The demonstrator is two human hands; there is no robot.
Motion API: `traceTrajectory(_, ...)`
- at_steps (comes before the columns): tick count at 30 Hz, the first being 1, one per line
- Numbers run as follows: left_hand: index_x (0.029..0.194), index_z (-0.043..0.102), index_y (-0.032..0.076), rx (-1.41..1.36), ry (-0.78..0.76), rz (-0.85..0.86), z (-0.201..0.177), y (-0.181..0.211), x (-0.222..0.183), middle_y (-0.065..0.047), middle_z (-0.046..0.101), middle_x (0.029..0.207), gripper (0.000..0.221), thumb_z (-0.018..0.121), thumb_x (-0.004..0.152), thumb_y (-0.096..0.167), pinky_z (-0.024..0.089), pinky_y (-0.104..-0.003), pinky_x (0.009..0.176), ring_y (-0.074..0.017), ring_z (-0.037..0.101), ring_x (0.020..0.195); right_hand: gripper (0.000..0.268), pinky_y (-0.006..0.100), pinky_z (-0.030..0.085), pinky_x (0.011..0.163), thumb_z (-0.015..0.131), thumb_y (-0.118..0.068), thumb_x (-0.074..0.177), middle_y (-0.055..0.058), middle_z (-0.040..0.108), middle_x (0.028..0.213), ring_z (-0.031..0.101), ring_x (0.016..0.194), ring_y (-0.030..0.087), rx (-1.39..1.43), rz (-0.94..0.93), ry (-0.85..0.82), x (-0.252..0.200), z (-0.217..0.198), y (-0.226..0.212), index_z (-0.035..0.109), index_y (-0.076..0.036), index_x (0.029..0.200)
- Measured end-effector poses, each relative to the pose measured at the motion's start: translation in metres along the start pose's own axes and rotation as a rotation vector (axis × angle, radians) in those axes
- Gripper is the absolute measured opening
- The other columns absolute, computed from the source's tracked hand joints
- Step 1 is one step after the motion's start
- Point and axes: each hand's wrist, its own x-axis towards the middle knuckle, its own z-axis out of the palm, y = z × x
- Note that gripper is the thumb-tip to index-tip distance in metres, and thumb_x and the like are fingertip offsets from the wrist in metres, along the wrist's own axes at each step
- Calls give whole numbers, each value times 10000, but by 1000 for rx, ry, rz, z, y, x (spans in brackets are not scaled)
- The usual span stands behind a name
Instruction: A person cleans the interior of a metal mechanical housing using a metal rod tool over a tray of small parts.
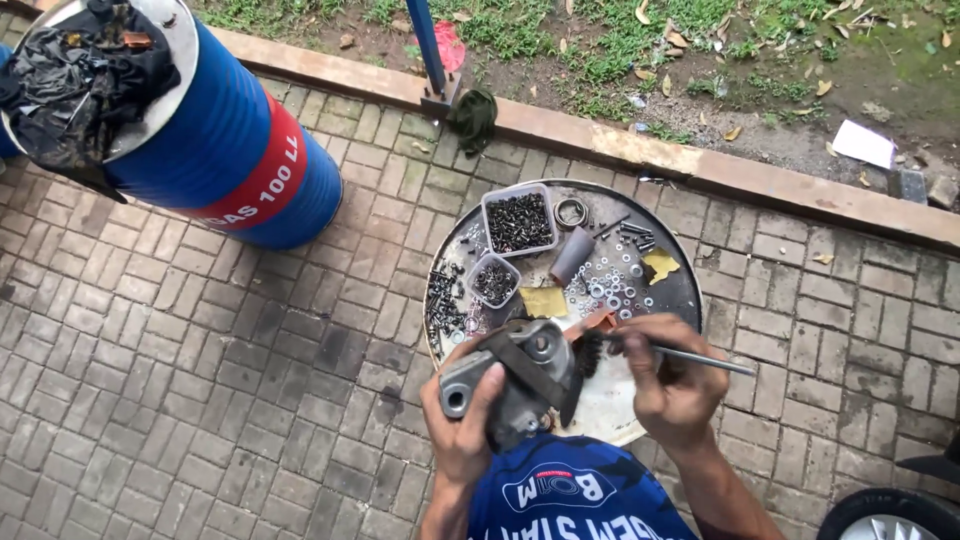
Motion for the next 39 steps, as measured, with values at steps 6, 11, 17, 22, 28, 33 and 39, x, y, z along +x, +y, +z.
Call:
traceTrajectory(6,1291,610,-72,-168,148,-344,-3,-10,2,-273,720,1178,743,794,667,288,666,-412,824,-356,751,1001,62,344,698,838,649,-42,939,154,758,911,802,844,274,105,-85,-135,11,9,-19,684,-15,984)
traceTrajectory(11,1218,643,-55,-49,57,-160,-6,-17,2,-227,747,1131,645,787,728,338,688,-368,740,-315,773,902,110,318,680,851,708,-55,900,142,776,957,804,869,246,-38,-162,-187,27,19,-44,715,-25,1006)
traceTrajectory(17,1185,680,-79,-72,-35,-117,-10,-20,7,-246,771,1094,630,780,754,369,701,-390,734,-329,787,875,105,315,666,827,719,-32,876,106,783,952,787,850,239,-98,-277,-295,35,13,-50,742,-23,978)
traceTrajectory(22,1150,710,-28,-102,-173,-21,-1,-10,8,-205,798,1037,533,717,824,395,689,-373,663,-293,795,821,123,316,682,804,715,-34,884,94,794,938,795,810,215,-208,-362,-349,35,3,-36,746,-60,1000)
traceTrajectory(28,1118,734,-18,-65,-192,37,-2,-10,11,-179,810,999,565,688,818,459,680,-370,673,-262,787,790,258,252,654,670,576,148,849,72,768,874,754,738,188,-87,-266,-515,61,-3,-60,728,-15,981)
traceTrajectory(33,1151,741,-33,-71,-154,-55,-2,2,9,-195,823,995,589,729,778,423,675,-341,668,-282,805,815,326,172,704,570,550,183,847,115,772,891,786,674,160,-1,-303,-518,55,-10,-42,727,-15,1035)
traceTrajectory(39,1147,716,-41,-123,-242,-41,-2,-14,7,-202,807,972,605,722,807,459,698,-377,535,-287,803,705,152,311,640,721,586,26,944,120,762,897,763,757,235,-120,-385,-462,68,-4,-64,733,-12,940)
